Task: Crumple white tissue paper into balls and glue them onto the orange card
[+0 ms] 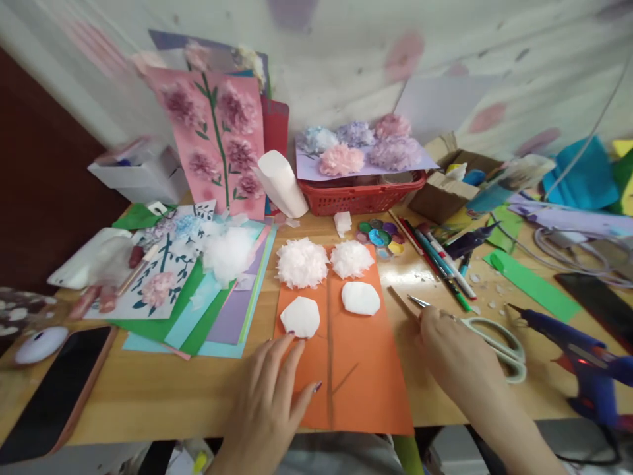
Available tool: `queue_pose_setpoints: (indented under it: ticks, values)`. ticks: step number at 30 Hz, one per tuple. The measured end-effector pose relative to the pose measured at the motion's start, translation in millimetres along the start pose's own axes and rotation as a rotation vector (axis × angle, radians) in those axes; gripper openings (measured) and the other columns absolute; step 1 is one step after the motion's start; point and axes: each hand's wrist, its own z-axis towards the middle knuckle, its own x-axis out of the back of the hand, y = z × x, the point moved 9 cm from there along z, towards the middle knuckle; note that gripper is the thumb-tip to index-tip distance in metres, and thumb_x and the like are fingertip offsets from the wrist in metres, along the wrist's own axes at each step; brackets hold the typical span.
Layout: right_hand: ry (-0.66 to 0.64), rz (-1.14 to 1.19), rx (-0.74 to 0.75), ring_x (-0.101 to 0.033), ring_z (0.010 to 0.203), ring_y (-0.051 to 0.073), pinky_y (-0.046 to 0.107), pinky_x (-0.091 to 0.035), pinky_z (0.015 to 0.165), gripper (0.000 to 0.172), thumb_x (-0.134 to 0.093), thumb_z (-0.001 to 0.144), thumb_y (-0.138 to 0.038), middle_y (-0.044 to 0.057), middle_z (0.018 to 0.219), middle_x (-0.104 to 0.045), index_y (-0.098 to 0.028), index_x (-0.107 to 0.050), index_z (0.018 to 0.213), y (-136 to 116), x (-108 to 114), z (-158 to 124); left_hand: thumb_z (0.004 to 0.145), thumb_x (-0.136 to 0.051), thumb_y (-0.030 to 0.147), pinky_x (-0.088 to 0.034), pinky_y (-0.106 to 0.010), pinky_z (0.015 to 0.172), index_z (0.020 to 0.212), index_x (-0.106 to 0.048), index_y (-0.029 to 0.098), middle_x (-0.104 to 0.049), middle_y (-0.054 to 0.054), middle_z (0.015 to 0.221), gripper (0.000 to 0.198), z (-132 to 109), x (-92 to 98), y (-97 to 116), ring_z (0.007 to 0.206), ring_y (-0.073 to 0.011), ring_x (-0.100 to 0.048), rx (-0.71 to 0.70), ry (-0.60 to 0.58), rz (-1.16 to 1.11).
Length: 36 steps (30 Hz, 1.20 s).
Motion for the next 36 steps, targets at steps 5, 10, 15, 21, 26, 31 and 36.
queue_pose_setpoints:
  ticks: [5, 10, 15, 21, 26, 31, 36]
  values:
    - [-0.097, 0.573, 0.093, -0.063, 0.06, 0.021, 0.03, -0.044, 0.054, 0.017, -0.046, 0.093, -0.022, 0.005, 0.07, -0.067, -0.021, -0.058, 0.08, 8.3, 40.2, 14.7, 0.103, -0.036, 0.046, -0.036, -0.045, 0.109, 0.141, -0.048, 0.0, -0.054, -0.018, 0.147, 0.06, 15.2, -20.7, 14.0, 0.136, -0.0322, -0.046, 0.062, 0.029, 0.083]
    - [-0.104, 1.345, 0.55, -0.065, 0.083, 0.017, 0.029, -0.052, 0.071, 0.008, -0.059, 0.094, -0.028, 0.003, 0.09, -0.065, -0.024, -0.059, 0.101, -90.1, 129.1, 66.6, 0.1, -0.034, 0.058, -0.026, -0.041, 0.117, 0.141, -0.05, 0.001, -0.051, -0.017, 0.15, 0.072, 25.1, -38.7, 23.9, 0.139, -0.03, -0.045, 0.159, 0.037, 0.045]
    - [-0.42, 1.396, 0.837, -0.066, 0.088, 0.017, 0.032, -0.053, 0.08, 0.016, -0.066, 0.09, -0.026, 0.004, 0.094, -0.068, -0.021, -0.061, 0.104, -211.9, 118.3, 108.5, 0.094, -0.045, 0.062, -0.015, -0.042, 0.121, 0.14, -0.051, -0.001, -0.048, -0.019, 0.151, 0.078, 22.9, -49.9, 24.6, 0.14, -0.0315, -0.044, 0.222, 0.019, -0.001]
    - [-0.729, 1.349, 0.787, -0.067, 0.08, 0.014, 0.031, -0.054, 0.078, 0.015, -0.071, 0.084, -0.024, 0.001, 0.084, -0.067, -0.02, -0.059, 0.092, -242.8, 70.2, 116.9, 0.092, -0.052, 0.059, -0.006, -0.043, 0.124, 0.142, -0.051, 0.001, -0.046, -0.017, 0.153, 0.076, 22.5, -49.1, 22.3, 0.143, -0.0303, -0.039, 0.262, 0.049, -0.004]
    - [-0.756, 1.22, 0.764, -0.066, 0.081, 0.015, 0.031, -0.053, 0.078, 0.016, -0.073, 0.082, -0.025, 0.0, 0.083, -0.067, -0.02, -0.06, 0.09, -239.2, 59.0, 124.2, 0.089, -0.057, 0.056, -0.014, -0.045, 0.122, 0.138, -0.057, 0.005, -0.052, -0.014, 0.15, 0.071, 26.5, -50.6, 23.4, 0.141, -0.0304, -0.039, 0.287, 0.071, 0.005]
    - [-0.855, 1.148, 0.772, -0.068, 0.08, 0.017, 0.033, -0.053, 0.078, 0.016, -0.072, 0.083, -0.026, 0.001, 0.082, -0.07, -0.021, -0.059, 0.088, -243.9, 50.8, 122.7, 0.085, -0.063, 0.056, -0.025, -0.045, 0.116, 0.132, -0.063, 0.008, -0.062, -0.012, 0.139, 0.068, 33.8, -51.7, 22.2, 0.132, -0.0301, -0.046, 0.307, 0.084, 0.043]
    - [-0.804, 1.161, 0.752, -0.068, 0.08, 0.017, 0.031, -0.054, 0.076, 0.017, -0.073, 0.082, -0.028, 0.002, 0.083, -0.07, -0.021, -0.059, 0.089, -244.4, 52.1, 125.4, 0.083, -0.065, 0.058, -0.027, -0.045, 0.115, 0.13, -0.065, 0.008, -0.063, -0.011, 0.137, 0.069, 36.2, -51.5, 20.4, 0.13, -0.0307, -0.045, 0.301, 0.088, 0.047]
